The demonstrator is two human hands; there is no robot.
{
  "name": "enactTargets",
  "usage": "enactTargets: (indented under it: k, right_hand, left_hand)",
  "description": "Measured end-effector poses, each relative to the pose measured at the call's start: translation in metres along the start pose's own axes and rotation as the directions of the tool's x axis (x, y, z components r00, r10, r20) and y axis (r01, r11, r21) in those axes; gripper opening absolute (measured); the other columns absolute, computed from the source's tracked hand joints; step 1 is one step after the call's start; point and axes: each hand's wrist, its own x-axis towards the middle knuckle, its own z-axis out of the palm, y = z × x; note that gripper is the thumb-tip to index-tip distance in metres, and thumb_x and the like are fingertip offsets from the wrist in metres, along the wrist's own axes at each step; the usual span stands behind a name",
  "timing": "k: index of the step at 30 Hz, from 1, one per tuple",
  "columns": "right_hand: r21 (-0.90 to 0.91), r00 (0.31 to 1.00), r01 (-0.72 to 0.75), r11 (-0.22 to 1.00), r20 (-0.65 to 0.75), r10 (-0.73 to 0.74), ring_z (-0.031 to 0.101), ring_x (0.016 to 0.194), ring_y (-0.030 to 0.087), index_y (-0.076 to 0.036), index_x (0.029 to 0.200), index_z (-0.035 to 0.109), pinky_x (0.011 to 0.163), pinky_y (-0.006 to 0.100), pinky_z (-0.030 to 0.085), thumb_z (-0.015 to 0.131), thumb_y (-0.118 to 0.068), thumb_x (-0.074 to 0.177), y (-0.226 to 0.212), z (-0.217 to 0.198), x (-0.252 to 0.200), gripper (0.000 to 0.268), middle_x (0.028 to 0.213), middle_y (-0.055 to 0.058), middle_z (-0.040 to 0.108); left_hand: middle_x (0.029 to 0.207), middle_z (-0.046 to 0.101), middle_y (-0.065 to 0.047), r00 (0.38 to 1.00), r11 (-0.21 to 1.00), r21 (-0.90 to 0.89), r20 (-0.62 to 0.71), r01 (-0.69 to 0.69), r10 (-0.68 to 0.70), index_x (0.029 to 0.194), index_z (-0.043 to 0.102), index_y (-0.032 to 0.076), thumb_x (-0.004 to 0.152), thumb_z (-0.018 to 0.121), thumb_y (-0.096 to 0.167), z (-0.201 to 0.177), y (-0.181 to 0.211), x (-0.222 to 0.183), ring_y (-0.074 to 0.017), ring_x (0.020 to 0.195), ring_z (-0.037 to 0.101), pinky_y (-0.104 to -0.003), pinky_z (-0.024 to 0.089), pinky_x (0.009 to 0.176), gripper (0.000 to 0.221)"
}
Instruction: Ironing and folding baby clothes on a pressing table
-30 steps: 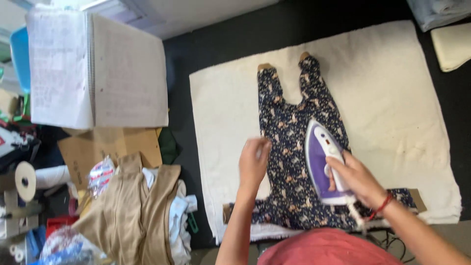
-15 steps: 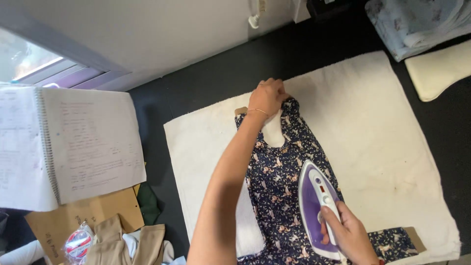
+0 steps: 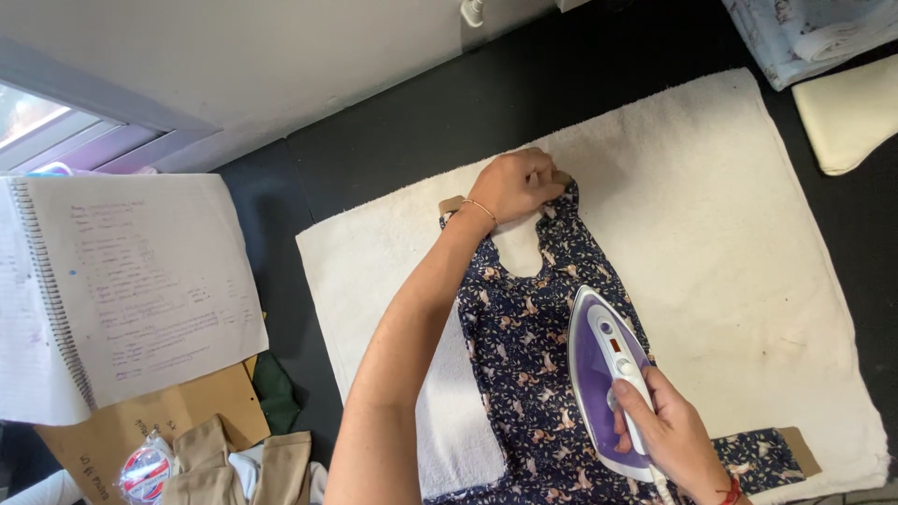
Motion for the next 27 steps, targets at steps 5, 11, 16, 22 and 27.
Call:
enactTargets:
  k: [5, 11, 16, 22, 27]
  right_hand:
    - [-0.027, 1.0, -0.029, 0.999, -0.001, 0.029, 0.054, 0.044, 0.024, -0.005, 0.11, 0.054, 0.048, 0.033, 0.047, 0.049, -0.021, 0.083, -0.004, 0.001, -0.002, 0.032, 0.059, 0.017, 0.059]
    - [-0.018, 1.0, -0.012, 1.0, 0.001, 0.012, 0.053, 0.043, 0.024, -0.004, 0.103, 0.056, 0.048, 0.032, 0.046, 0.049, -0.022, 0.083, 0.0, 0.0, 0.001, 0.028, 0.056, 0.016, 0.057]
    - [-0.032, 1.0, -0.015, 0.999, -0.003, 0.014, 0.054, 0.043, 0.023, -0.005, 0.104, 0.056, 0.048, 0.032, 0.046, 0.049, -0.022, 0.083, 0.0, -0.001, 0.002, 0.028, 0.057, 0.015, 0.058]
    - [-0.041, 0.999, -0.011, 0.999, -0.03, 0.01, 0.056, 0.041, 0.023, -0.005, 0.102, 0.057, 0.044, 0.031, 0.047, 0.049, -0.02, 0.083, 0.003, 0.001, 0.004, 0.026, 0.056, 0.015, 0.06]
    - [-0.044, 1.0, -0.025, 0.999, -0.016, 0.024, 0.055, 0.043, 0.023, -0.005, 0.103, 0.057, 0.046, 0.032, 0.048, 0.049, -0.02, 0.082, -0.002, 0.001, 0.002, 0.027, 0.058, 0.014, 0.06]
  left_hand:
    - [0.058, 0.047, 0.0, 0.988, 0.986, -0.068, 0.03, 0.151, -0.149, 0.071, 0.038, 0.014, 0.082, 0.046, 0.031, -0.012, 0.02, -0.002, -0.0149, 0.054, 0.043, -0.032, 0.031, 0.05, 0.022]
    - [0.071, 0.059, -0.003, 0.97, 0.973, 0.096, 0.145, -0.21, 0.195, 0.072, 0.061, 0.009, 0.082, 0.049, 0.025, -0.009, -0.008, 0.002, -0.0202, 0.07, 0.054, -0.032, 0.041, 0.064, 0.022]
    - [0.086, 0.065, 0.003, 0.936, 0.988, 0.139, 0.332, 0.072, -0.115, 0.086, 0.063, 0.019, 0.077, 0.051, 0.033, -0.011, 0.006, -0.002, -0.0158, 0.076, 0.059, -0.031, 0.044, 0.062, 0.021]
    - [0.098, 0.056, -0.003, 0.896, 0.916, 0.342, 0.442, -0.212, 0.043, 0.096, 0.059, 0.02, 0.078, 0.049, 0.04, -0.009, -0.009, -0.001, -0.0257, 0.091, 0.05, -0.037, 0.04, 0.072, 0.029]
    - [0.093, 0.055, -0.001, 0.903, 0.907, 0.321, 0.41, -0.274, 0.128, 0.087, 0.059, 0.017, 0.081, 0.048, 0.032, 0.002, -0.019, -0.002, -0.0235, 0.089, 0.049, -0.037, 0.043, 0.069, 0.02]
